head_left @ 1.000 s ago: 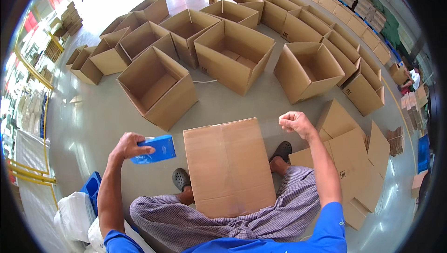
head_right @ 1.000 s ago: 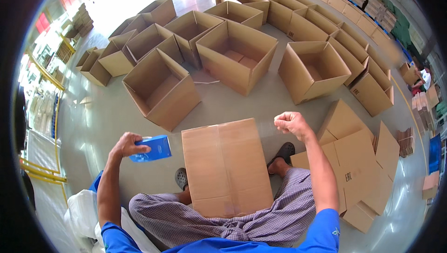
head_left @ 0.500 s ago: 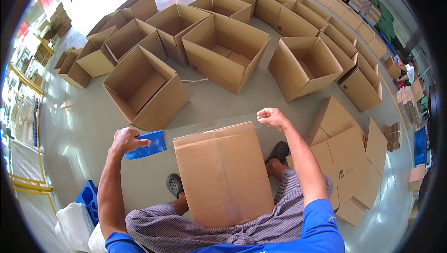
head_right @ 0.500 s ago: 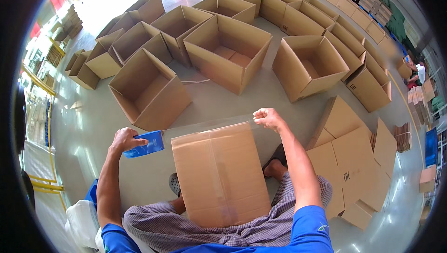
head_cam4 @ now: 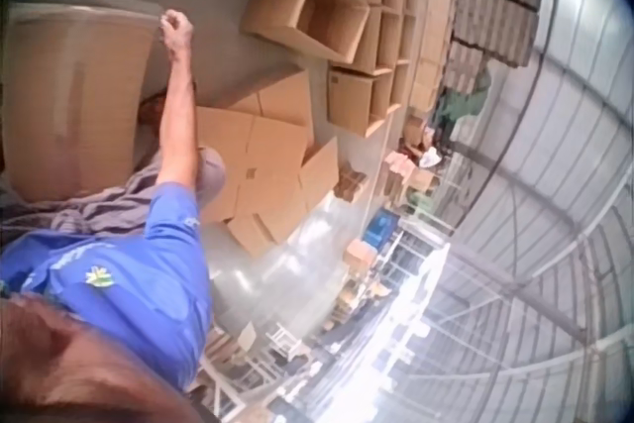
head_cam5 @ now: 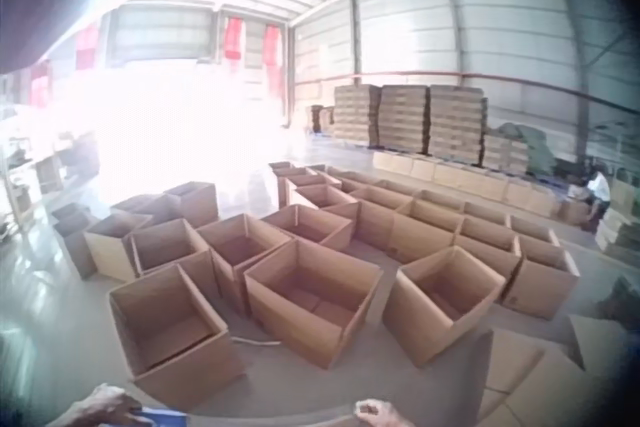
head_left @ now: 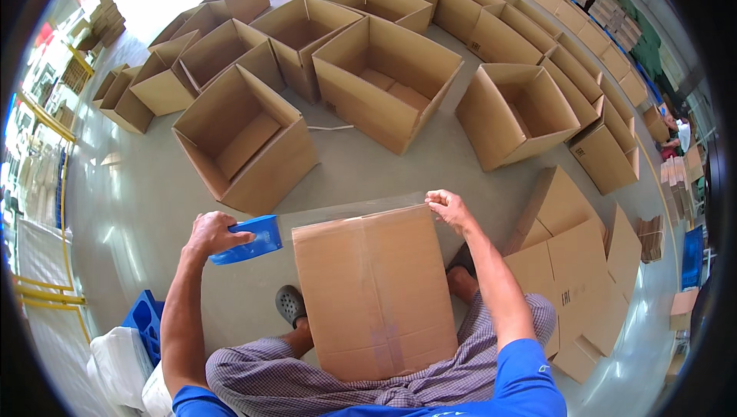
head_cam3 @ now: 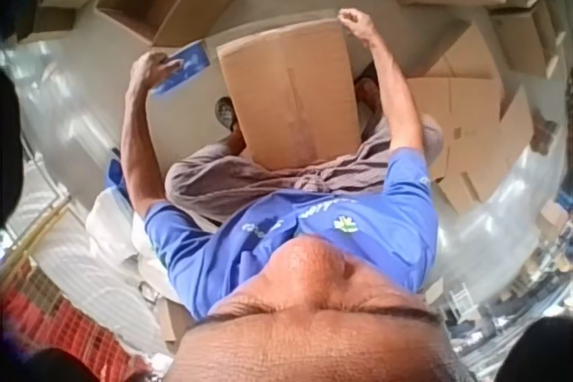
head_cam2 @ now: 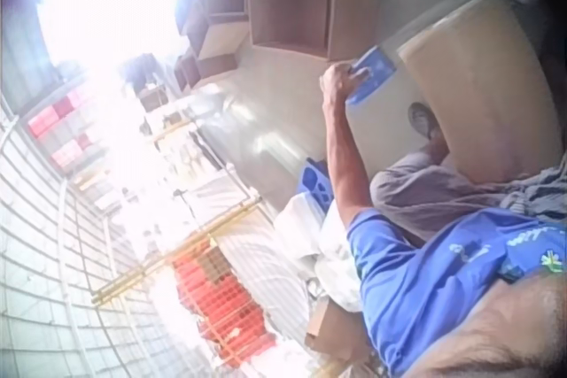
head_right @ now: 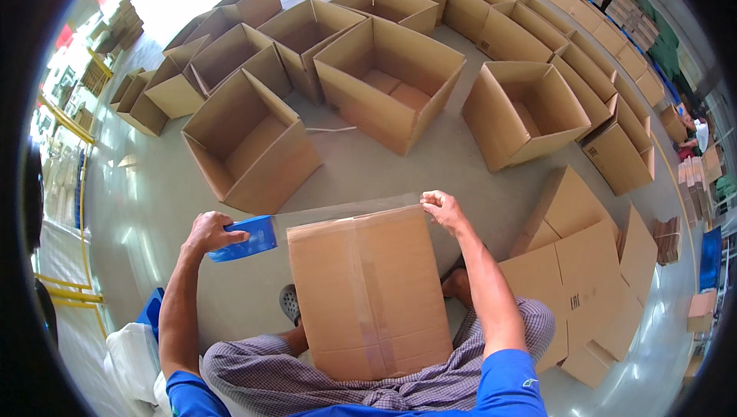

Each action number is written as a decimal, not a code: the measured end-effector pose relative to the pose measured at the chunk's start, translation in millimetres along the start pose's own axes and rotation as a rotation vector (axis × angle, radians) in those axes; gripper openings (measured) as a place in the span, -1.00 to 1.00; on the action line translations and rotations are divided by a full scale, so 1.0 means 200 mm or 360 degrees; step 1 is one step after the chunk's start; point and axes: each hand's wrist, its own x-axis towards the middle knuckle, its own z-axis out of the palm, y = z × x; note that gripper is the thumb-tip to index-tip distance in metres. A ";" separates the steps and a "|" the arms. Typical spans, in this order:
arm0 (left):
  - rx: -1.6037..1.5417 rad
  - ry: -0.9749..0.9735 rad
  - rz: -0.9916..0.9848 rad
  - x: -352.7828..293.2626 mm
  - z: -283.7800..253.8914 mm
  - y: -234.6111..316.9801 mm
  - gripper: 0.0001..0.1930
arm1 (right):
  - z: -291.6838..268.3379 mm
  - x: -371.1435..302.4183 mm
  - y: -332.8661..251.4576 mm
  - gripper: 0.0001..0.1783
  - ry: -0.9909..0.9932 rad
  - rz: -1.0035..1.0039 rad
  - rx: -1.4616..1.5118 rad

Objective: The person sits on the warehouse floor and assembles flat cardboard sheets into boxes. They fold the flaps, apply packing tape with a handheld dispenser to seal the seams, and place the finished boxes aside. The process is repeated for several boxes.

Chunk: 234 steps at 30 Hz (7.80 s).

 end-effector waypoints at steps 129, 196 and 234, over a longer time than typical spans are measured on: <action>-0.2369 0.0405 0.0009 0.33 0.96 0.47 -0.50 | 0.24 0.00 0.14 -0.31 0.0301 -0.0034 0.0024; -0.2599 0.1423 -0.0850 -0.79 0.92 0.00 -0.60 | 1.08 -0.84 0.25 -0.38 0.0952 -0.1391 -0.1138; -0.3163 0.1408 -0.0599 -0.87 0.70 0.00 -0.73 | 1.49 0.23 -0.74 0.03 -0.0176 -0.0450 0.0550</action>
